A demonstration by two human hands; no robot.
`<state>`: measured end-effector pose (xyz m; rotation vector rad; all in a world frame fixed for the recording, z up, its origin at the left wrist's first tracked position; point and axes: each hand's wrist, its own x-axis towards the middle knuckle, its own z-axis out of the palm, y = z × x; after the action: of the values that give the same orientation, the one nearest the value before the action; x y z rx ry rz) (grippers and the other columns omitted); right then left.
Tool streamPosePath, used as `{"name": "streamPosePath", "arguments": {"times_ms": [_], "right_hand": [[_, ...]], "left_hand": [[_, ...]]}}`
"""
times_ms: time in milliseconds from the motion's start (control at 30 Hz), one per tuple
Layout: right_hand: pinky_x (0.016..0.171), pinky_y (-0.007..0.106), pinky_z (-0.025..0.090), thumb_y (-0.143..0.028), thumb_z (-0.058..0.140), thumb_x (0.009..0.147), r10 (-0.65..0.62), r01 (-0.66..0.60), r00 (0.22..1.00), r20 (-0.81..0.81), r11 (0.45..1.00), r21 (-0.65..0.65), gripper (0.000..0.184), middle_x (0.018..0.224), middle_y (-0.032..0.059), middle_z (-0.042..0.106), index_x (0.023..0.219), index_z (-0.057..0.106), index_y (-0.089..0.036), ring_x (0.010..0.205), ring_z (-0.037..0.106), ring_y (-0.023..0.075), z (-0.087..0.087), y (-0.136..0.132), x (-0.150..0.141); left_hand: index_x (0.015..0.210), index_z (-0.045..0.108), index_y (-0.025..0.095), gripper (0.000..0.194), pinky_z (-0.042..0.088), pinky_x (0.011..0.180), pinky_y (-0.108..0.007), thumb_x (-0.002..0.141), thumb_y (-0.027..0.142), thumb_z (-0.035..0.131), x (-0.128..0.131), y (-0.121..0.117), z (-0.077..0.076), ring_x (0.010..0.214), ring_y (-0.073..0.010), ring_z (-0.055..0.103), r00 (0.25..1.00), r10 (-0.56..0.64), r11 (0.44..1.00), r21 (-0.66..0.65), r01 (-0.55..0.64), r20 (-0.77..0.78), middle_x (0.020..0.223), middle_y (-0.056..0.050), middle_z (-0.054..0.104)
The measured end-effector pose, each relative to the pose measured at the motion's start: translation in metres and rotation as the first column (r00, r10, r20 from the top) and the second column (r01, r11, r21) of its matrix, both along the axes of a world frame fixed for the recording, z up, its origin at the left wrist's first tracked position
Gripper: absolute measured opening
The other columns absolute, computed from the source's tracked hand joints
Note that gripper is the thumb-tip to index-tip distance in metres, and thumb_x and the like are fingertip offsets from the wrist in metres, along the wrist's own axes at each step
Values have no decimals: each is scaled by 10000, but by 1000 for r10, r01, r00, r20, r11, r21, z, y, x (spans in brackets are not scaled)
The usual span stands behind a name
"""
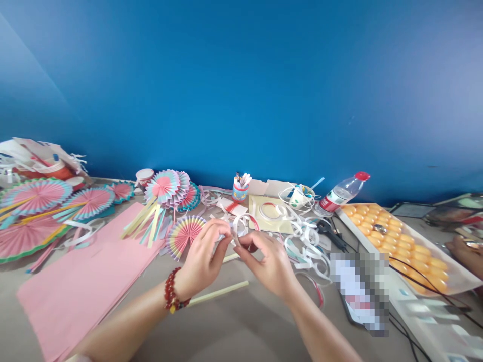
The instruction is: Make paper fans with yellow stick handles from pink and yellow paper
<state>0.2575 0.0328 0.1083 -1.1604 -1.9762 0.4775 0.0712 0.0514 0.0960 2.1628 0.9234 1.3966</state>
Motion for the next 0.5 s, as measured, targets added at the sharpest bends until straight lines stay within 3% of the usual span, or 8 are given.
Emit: {"name": "streamPosePath", "arguments": {"times_ms": [200, 333, 500], "right_hand": [[683, 249, 404, -233, 627, 909, -15, 15, 1000, 2, 1000, -1, 67, 743, -20, 627, 847, 605, -220, 709, 589, 141, -1, 1, 2], [671, 247, 399, -238, 628, 907, 2, -2, 1000, 13, 1000, -16, 98, 738, -19, 626, 819, 588, -217, 701, 586, 140, 0, 2, 0], [684, 249, 419, -269, 622, 911, 21, -20, 1000, 16, 996, -90, 98, 771, -8, 656, 832, 606, -213, 720, 602, 145, 2, 4, 3]], "left_hand": [[1090, 534, 204, 144, 448, 895, -314, 961, 139, 534, -2, 0, 2, 1011, -184, 575, 999, -42, 997, -69, 42, 4, 1032, -61, 594], [987, 558, 203, 82, 447, 867, -298, 954, 129, 541, -2, 2, 5, 973, -176, 575, 999, -35, 998, -59, 34, -23, 988, -47, 587], [949, 536, 196, 69, 453, 829, -310, 979, 161, 485, -4, 3, 10, 921, -183, 571, 995, -98, 985, -143, 95, -16, 954, -50, 578]]}}
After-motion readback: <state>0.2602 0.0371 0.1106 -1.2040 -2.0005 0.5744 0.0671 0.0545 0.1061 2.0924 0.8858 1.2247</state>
